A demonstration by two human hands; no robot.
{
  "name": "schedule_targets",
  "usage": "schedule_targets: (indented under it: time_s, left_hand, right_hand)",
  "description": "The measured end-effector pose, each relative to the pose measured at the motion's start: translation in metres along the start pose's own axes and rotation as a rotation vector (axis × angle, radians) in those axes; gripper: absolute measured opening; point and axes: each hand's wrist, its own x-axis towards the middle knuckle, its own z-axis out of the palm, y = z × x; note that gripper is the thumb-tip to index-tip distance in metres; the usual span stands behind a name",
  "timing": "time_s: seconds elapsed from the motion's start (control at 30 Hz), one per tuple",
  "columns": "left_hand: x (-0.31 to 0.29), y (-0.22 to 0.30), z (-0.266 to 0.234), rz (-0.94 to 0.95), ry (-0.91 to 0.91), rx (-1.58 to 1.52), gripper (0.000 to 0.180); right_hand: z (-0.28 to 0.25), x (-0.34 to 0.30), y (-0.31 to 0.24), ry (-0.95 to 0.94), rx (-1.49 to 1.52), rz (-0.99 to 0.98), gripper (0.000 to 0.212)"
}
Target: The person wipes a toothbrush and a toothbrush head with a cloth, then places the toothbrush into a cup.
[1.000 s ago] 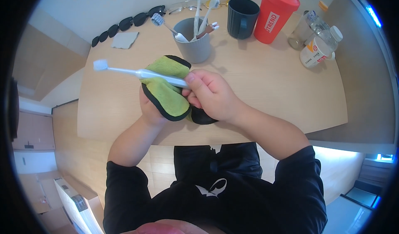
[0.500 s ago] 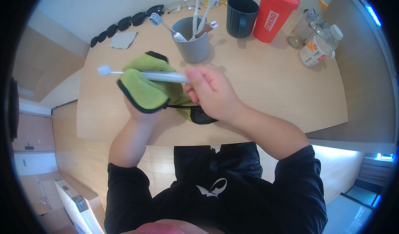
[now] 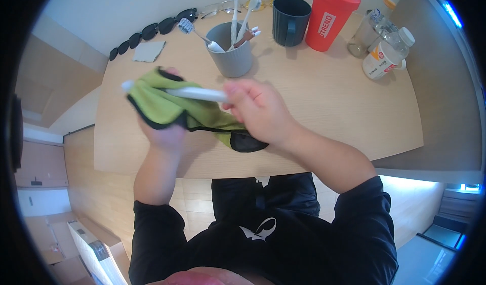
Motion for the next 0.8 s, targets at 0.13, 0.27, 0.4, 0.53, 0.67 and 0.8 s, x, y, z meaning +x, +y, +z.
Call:
schedule_targets:
  time_s: [0.13,0.27,0.4,0.53,0.67,0.8]
  left_hand:
    - [0.005,-0.001,-0.003,0.086,0.031,0.197,0.037]
    - [-0.009,-0.018,0.012,-0.04,-0.027,0.026,0.033]
    - [-0.017,-0.027,0.029,-0.158,-0.141,0.14,0.034]
    - [-0.018,-0.024,0.021,-0.179,-0.054,0.141,0.034]
    - [-0.002,-0.004,0.0,-0.058,0.056,-0.06,0.038]
    - [0.0,-0.01,0.004,-0.059,-0.016,-0.041,0.033]
  right_hand:
    - [-0.005,0.004,-0.001,-0.061,-0.007,0.063,0.011]
    - [0.017,0.004,0.015,0.046,-0.136,-0.125,0.012]
    - [0.021,0.003,0.012,0.077,-0.076,-0.189,0.016]
    - [0.018,0.004,0.006,0.044,0.016,-0.089,0.014]
    - [0.009,0.003,0.003,0.016,-0.085,-0.081,0.015]
    - [0.013,0.007,0.005,0.045,-0.071,-0.023,0.016]
